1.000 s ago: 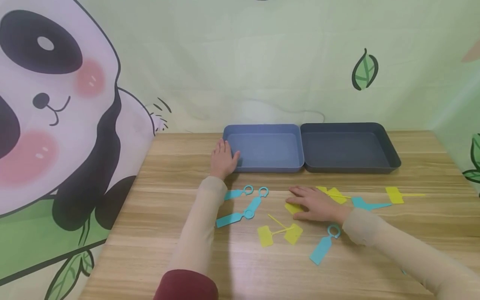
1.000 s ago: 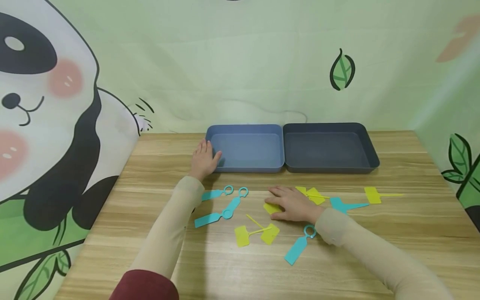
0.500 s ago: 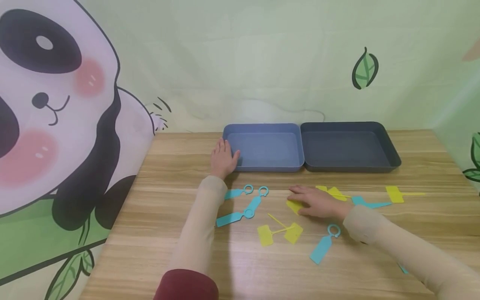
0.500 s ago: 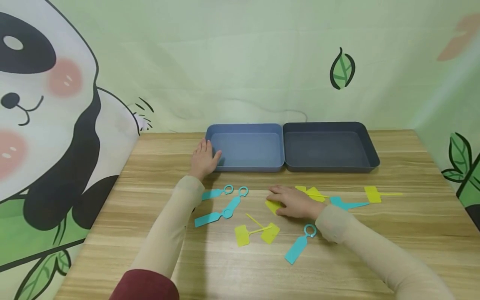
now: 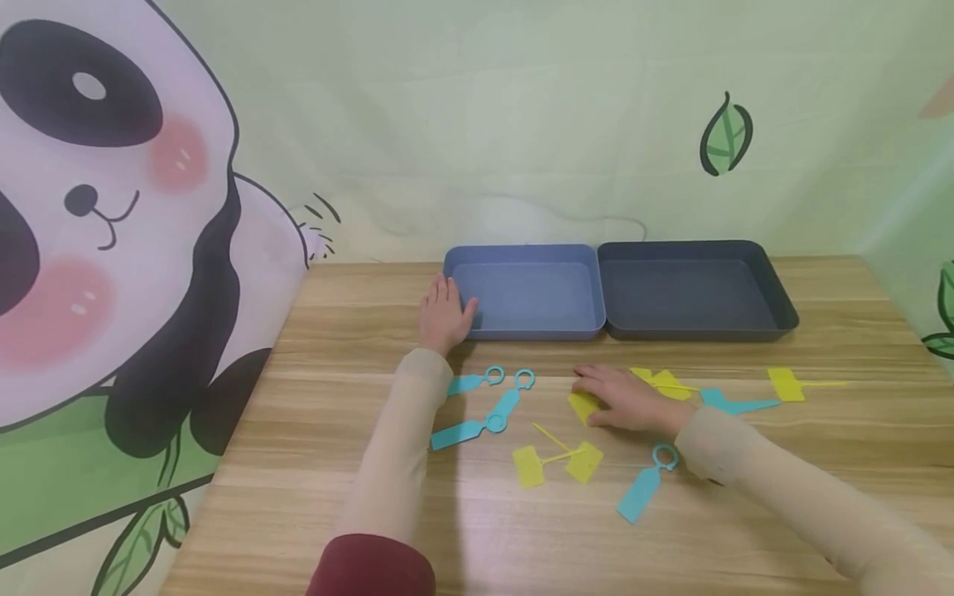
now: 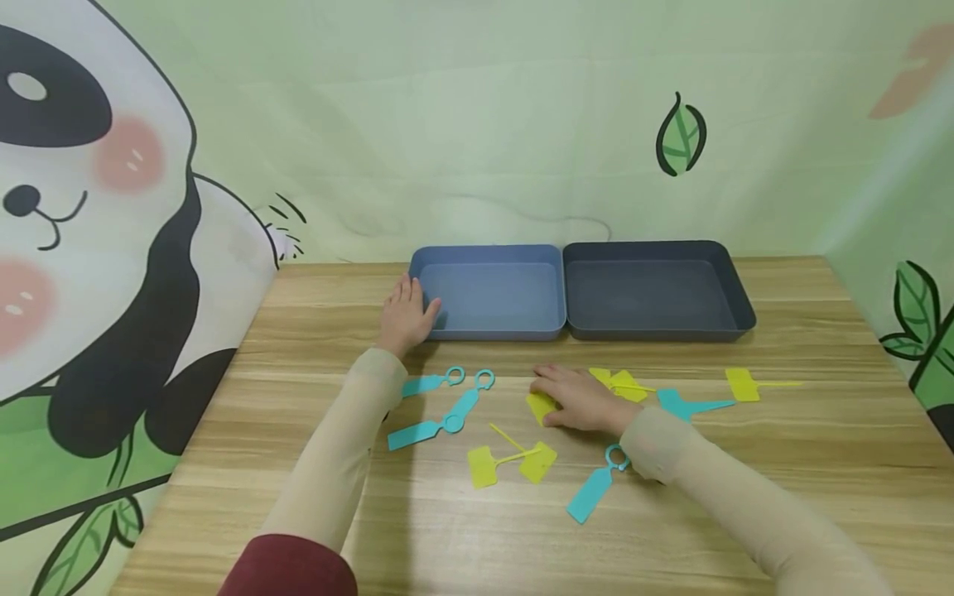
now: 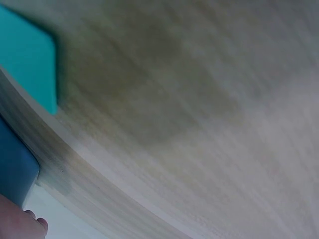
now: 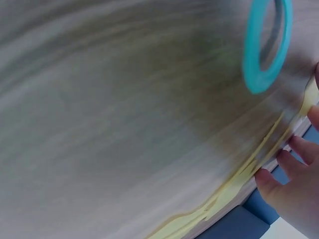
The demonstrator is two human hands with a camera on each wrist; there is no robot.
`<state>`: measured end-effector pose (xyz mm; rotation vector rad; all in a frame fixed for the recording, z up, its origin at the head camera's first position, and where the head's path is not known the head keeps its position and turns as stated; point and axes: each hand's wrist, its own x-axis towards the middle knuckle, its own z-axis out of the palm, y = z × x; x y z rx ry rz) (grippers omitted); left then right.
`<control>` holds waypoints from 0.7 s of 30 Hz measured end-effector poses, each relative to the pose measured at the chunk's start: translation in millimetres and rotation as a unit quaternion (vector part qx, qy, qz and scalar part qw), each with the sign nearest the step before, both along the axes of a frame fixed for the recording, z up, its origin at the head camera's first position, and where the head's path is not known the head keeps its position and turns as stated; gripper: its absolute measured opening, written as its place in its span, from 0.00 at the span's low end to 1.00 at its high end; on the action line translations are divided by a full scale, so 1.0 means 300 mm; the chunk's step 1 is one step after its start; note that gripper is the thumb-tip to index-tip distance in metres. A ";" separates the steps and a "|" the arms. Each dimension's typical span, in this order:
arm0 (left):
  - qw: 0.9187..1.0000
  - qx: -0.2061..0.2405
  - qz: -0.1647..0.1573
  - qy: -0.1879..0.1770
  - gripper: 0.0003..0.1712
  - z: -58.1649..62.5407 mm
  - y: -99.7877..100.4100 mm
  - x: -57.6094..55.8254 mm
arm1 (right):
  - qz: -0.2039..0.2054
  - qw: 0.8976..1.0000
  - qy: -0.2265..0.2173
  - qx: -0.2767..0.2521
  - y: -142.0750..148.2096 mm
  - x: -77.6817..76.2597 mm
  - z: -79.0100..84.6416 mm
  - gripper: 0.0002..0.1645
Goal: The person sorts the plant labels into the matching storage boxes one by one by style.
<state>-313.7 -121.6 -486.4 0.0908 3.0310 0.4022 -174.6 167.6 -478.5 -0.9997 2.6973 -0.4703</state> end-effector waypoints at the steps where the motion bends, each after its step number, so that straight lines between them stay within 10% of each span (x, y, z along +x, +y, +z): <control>1: 1.000 0.000 0.001 -0.003 0.42 -0.001 0.000 -0.001 | -0.003 1.000 -0.001 0.002 -0.002 -0.001 0.000 0.29; 21: 1.000 -0.011 -0.004 0.014 0.40 0.006 0.000 0.008 | -0.041 0.995 0.080 -0.032 -0.031 -0.018 0.001 0.12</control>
